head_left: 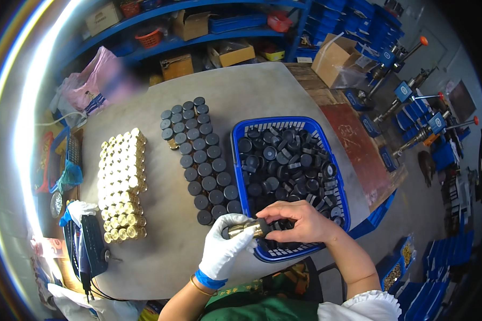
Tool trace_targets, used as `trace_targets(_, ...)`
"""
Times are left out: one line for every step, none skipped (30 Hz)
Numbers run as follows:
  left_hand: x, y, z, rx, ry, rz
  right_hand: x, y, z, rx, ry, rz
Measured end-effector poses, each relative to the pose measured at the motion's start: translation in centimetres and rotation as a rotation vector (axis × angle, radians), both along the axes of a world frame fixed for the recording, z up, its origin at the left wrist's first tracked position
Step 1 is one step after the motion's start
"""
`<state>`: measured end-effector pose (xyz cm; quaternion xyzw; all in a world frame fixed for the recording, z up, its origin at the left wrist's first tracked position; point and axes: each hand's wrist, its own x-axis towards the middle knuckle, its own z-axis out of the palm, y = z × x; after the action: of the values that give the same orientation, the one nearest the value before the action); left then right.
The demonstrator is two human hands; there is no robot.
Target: Assembling small black plastic caps onto gold-colored metal cylinders and organizing them in rows on a workbench.
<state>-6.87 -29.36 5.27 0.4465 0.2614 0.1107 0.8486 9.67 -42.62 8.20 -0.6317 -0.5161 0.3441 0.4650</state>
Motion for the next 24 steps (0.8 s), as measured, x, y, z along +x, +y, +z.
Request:
trace_targets(-0.1, 0.0, 0.0, 0.013, -0.018, 0.001, 0.1, -0.1, 0.0, -0.008, -0.047, 0.01)
trace_targets(-0.2, 0.0, -0.1, 0.014, -0.017, 0.004, 0.2, -0.1, -0.1, -0.016, -0.095, 0.022)
trace_targets(-0.4, 0.0, -0.1, 0.011, 0.001, -0.006, 0.1, 0.0, -0.1, -0.016, -0.095, 0.025)
trace_targets(-0.5, 0.0, -0.2, 0.008, 0.019, -0.016, -0.1, -0.1, -0.2, 0.086, -0.193, 0.044)
trace_targets(-0.5, 0.2, 0.0, 0.008, 0.018, -0.013, -0.1, -0.1, -0.2, 0.189, -0.291, 0.063)
trace_targets(-0.4, 0.5, 0.2, -0.073, 0.067, -0.034, -0.1, -0.1, -0.2, 0.189, -0.292, 0.065)
trace_targets(-0.4, 0.7, 0.4, -0.155, 0.117, -0.054, -0.1, 0.0, -0.2, 0.198, -0.294, 0.076)
trace_targets(-0.6, 0.5, 0.4, -0.156, 0.118, -0.052, -0.2, 0.1, -0.2, 0.207, -0.296, 0.085)
trace_targets(-0.7, 0.0, 0.4, -0.066, 0.028, 0.008, -0.7, -0.1, 0.5, 0.066, -0.13, 0.017)
trace_targets(-0.8, -0.4, 0.5, 0.024, -0.063, 0.066, -0.8, -0.1, 0.5, 0.066, -0.131, 0.017)
trace_targets(-0.9, -0.7, 0.5, 0.024, -0.064, 0.065, -1.0, -0.1, 0.5, -0.035, -0.036, -0.012)
trace_targets(-1.1, -1.0, 0.4, 0.19, -0.108, 0.083, -1.1, 0.0, 0.5, -0.137, 0.06, -0.042)
trace_targets(-1.1, -1.2, 0.4, 0.357, -0.151, 0.103, -1.1, 0.0, 0.4, -0.086, 0.025, -0.044)
trace_targets(-1.1, -1.3, 0.5, 0.357, -0.15, 0.104, -0.9, 0.1, 0.5, -0.087, 0.026, -0.042)
trace_targets(-1.1, -1.3, 0.6, 0.392, -0.149, 0.096, -0.6, 0.3, 0.6, -0.225, -0.014, -0.006)
trace_targets(-1.1, -1.2, 0.7, 0.428, -0.149, 0.086, -0.4, 0.5, 0.6, -0.362, -0.055, 0.027)
trace_targets(-1.1, -1.0, 0.9, 0.38, -0.109, 0.069, -0.5, 0.7, 0.5, -0.361, -0.054, 0.027)
trace_targets(-1.2, -0.5, 1.1, 0.381, -0.107, 0.069, -0.8, 1.1, 0.4, -0.154, -0.163, -0.016)
trace_targets(-1.2, -0.2, 1.3, 0.292, -0.072, 0.06, -1.0, 1.4, 0.3, 0.054, -0.274, -0.058)
trace_targets(-1.1, 0.0, 1.6, 0.203, -0.037, 0.051, -1.1, 1.6, 0.2, 0.264, -0.381, -0.1)
trace_targets(-1.0, 0.2, 2.0, 0.222, -0.034, 0.032, -0.8, 0.9, -0.1, 0.156, -0.377, -0.048)
trace_targets(-1.2, 0.1, 1.9, 0.37, -0.1, 0.041, -1.0, 1.2, 0.0, 0.149, -0.33, -0.038)
trace_targets(-1.3, 0.0, 1.6, 0.51, -0.187, 0.028, -0.7, 1.2, -0.5, 0.096, -0.261, 0.014)
trace_targets(-1.4, 0.2, 1.4, 0.651, -0.277, 0.01, -0.4, 1.3, -1.0, 0.044, -0.193, 0.066)
